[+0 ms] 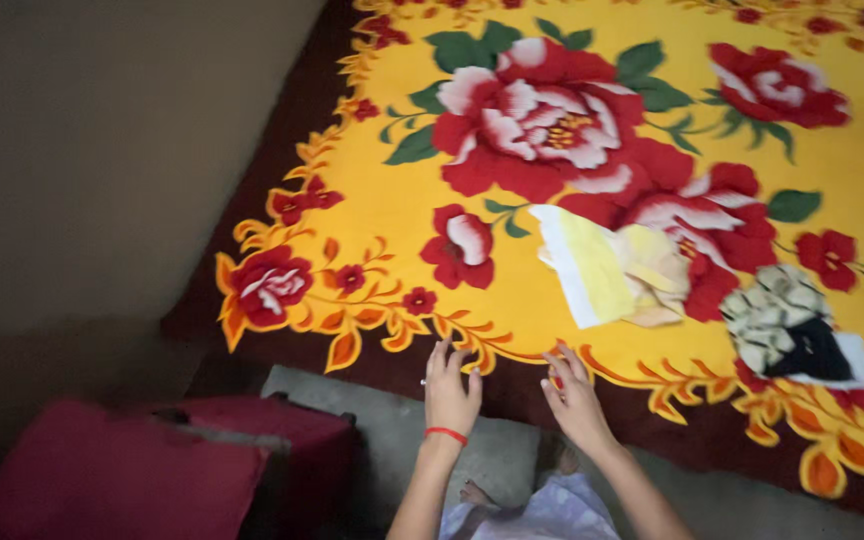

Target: The person folds several items of clothing and pieces of fabric on a bed, including a yellow garment and white cloths, and stacks them on a small red table.

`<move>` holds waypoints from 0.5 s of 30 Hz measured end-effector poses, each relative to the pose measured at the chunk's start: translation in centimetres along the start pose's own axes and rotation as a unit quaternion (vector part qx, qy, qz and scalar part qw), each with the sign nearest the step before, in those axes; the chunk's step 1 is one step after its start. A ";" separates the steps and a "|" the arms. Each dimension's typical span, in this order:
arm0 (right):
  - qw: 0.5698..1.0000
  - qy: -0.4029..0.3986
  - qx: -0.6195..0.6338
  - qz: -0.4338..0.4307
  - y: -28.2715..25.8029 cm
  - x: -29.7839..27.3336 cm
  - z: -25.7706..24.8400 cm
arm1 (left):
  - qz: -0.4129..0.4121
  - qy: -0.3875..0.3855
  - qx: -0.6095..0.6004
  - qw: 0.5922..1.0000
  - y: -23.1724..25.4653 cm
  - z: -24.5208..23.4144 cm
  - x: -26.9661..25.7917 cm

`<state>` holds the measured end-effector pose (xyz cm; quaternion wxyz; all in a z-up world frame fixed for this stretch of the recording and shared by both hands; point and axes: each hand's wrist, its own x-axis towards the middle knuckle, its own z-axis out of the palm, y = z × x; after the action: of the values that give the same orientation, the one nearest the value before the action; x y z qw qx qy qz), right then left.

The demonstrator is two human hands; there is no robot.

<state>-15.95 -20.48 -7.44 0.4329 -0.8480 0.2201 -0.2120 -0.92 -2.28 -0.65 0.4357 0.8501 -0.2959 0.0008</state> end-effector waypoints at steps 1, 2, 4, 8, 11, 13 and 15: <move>1.000 0.011 -0.003 0.008 0.3 -0.3 -0.6 | 0.011 -0.007 -0.004 1.000 0.3 0.4 0.1; 0.999 0.016 0.008 0.028 0.6 -0.6 -1.1 | 0.019 -0.019 -0.007 1.000 0.6 0.8 0.2; 0.998 0.033 0.015 0.054 1.3 -1.3 -2.4 | 0.024 -0.046 0.005 0.999 1.6 2.0 0.5; 0.992 0.068 0.009 0.104 3.0 -2.9 -5.0 | 0.042 -0.090 -0.013 0.995 4.1 4.7 0.9; 0.988 0.091 0.006 0.124 4.5 -3.7 -7.2 | 0.036 -0.140 -0.009 0.989 6.1 6.9 0.8; 0.986 0.101 0.000 0.136 5.7 -3.9 -8.4 | 0.064 -0.155 -0.007 0.986 7.0 8.9 0.6; 0.984 0.104 0.002 0.141 6.8 -3.5 -9.5 | 0.065 -0.170 0.002 0.983 7.8 10.8 1.1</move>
<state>-25.31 -28.15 -8.55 0.4351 -0.7808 0.3811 -0.2364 -6.73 -14.30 -1.24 0.3763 0.8176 -0.4203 -0.1149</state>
